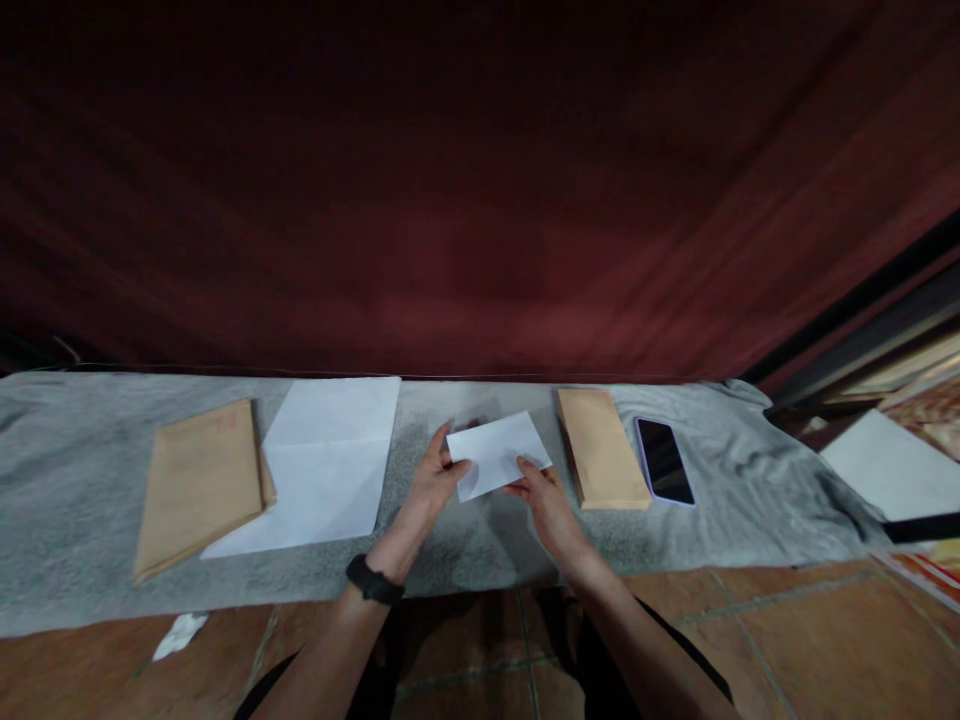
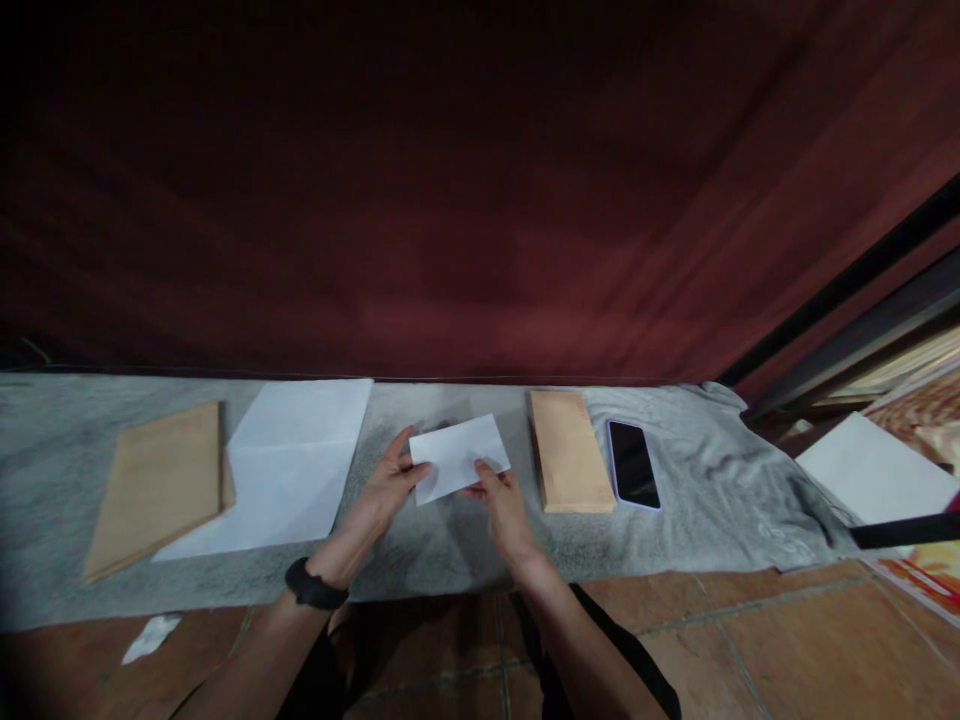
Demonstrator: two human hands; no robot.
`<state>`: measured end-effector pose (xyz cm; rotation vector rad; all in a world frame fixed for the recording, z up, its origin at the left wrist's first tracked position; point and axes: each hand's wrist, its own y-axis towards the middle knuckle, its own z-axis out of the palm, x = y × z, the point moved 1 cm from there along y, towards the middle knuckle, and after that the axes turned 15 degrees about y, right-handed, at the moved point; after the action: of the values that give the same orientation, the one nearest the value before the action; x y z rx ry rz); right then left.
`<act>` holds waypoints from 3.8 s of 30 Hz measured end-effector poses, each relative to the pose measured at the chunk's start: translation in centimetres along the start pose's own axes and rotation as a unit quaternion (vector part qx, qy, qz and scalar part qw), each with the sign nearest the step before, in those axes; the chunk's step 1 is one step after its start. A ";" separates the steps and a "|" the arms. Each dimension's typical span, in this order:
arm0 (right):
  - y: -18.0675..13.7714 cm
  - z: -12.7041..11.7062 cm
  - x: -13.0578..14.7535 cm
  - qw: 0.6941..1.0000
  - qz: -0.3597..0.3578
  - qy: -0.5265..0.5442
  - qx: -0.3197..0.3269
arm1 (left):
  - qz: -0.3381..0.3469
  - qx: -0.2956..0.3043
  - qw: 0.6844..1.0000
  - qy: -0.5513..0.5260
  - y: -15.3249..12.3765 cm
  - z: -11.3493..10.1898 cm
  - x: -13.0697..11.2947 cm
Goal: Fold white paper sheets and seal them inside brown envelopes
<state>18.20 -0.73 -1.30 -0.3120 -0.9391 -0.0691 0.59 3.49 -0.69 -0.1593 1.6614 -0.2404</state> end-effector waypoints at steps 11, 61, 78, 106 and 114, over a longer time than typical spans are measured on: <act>1.1 -3.2 1.6 0.786 -0.036 -0.617 0.000 | 0.063 -0.043 0.855 0.513 -0.5 -0.3 0.1; -0.5 -4.5 -2.8 0.636 -0.298 -0.706 0.090 | 0.229 -0.091 0.729 0.638 -2.1 0.8 4.9; -1.8 -1.9 -3.0 0.634 -0.294 -0.681 0.219 | 0.213 -0.100 0.722 0.650 -2.3 1.1 4.8; -0.6 -3.7 -3.0 0.581 -0.312 -0.735 0.158 | 0.305 -0.055 0.671 0.673 -4.5 3.1 5.1; -0.2 -5.0 -2.3 0.581 -0.298 -0.744 0.142 | 0.281 -0.055 0.674 0.681 -4.7 2.7 5.0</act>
<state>20.67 -2.52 -5.85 0.4146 -2.7178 -0.2987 2.56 -2.47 -4.58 0.6241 3.1151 0.3432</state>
